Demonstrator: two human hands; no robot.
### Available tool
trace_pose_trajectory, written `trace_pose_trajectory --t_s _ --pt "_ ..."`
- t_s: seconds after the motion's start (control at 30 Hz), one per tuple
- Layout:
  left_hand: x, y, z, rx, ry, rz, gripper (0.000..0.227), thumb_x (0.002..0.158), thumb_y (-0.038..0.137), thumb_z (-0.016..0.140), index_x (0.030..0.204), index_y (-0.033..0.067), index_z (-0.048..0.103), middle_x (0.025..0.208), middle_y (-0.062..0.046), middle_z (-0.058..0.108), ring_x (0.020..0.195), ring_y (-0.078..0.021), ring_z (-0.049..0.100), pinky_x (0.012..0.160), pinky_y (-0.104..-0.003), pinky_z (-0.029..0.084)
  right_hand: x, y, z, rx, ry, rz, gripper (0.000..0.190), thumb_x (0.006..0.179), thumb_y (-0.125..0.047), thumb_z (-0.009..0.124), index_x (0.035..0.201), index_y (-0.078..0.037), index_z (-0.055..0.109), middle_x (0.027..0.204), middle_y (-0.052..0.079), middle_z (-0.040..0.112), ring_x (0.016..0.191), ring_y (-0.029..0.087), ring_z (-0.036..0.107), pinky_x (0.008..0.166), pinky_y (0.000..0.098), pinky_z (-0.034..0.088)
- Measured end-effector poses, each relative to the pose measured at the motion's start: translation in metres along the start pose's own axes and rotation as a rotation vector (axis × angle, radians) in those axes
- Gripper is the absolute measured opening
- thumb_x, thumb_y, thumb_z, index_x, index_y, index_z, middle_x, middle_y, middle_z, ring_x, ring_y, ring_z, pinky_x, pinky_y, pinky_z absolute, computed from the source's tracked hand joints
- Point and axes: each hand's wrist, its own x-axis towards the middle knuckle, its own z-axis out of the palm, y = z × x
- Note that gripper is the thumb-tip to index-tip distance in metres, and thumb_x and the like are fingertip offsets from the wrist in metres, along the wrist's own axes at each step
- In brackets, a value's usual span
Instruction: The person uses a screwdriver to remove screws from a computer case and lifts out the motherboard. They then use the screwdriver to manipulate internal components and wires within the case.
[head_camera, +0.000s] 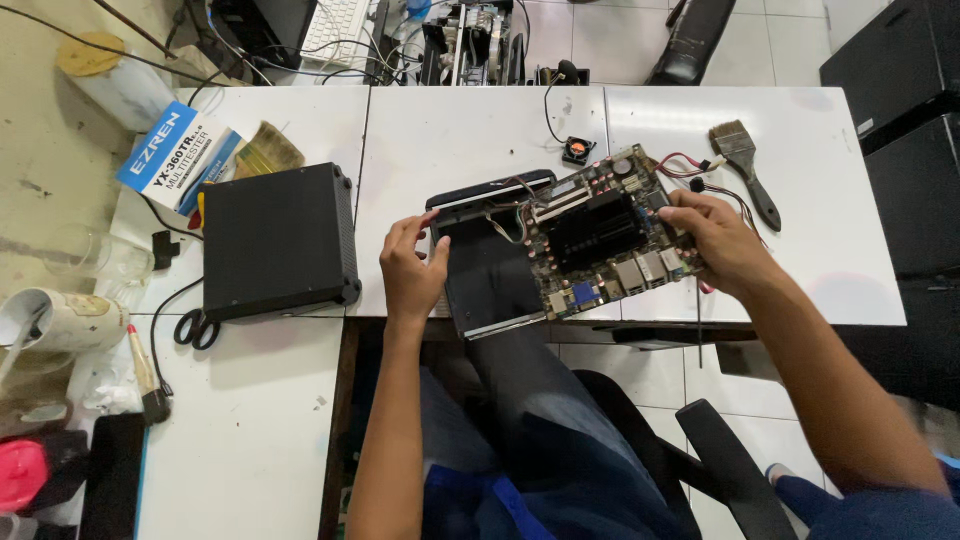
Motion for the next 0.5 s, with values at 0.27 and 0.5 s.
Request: trace_pose_trajectory --t_s 0.27,0.5 --pt "0.014 0.008 -0.001 0.212 -0.046 0.168 0.031 0.094 0.012 0.082 0.125 0.0114 0.079 0.107 -0.01 0.055 0.106 -0.0336 0.058 0.09 -0.048 0.057 -0.013 -0.019 -0.034 -0.079 -0.158 -0.049 0.009 0.111 -0.015 0.058 0.115 -0.007 0.061 0.101 0.003 0.064 0.082 0.01 0.06 0.069 0.0247 0.047" --pt "0.006 0.059 0.02 0.092 0.036 0.308 0.024 0.094 0.001 0.076 0.118 0.0043 0.081 0.103 -0.011 0.062 0.101 -0.0307 0.057 0.089 -0.042 0.055 -0.012 -0.016 -0.069 -0.167 -0.156 -0.147 0.012 0.11 -0.018 0.059 0.099 -0.012 0.059 0.081 -0.004 0.056 0.063 0.006 0.053 0.054 0.021 0.043"
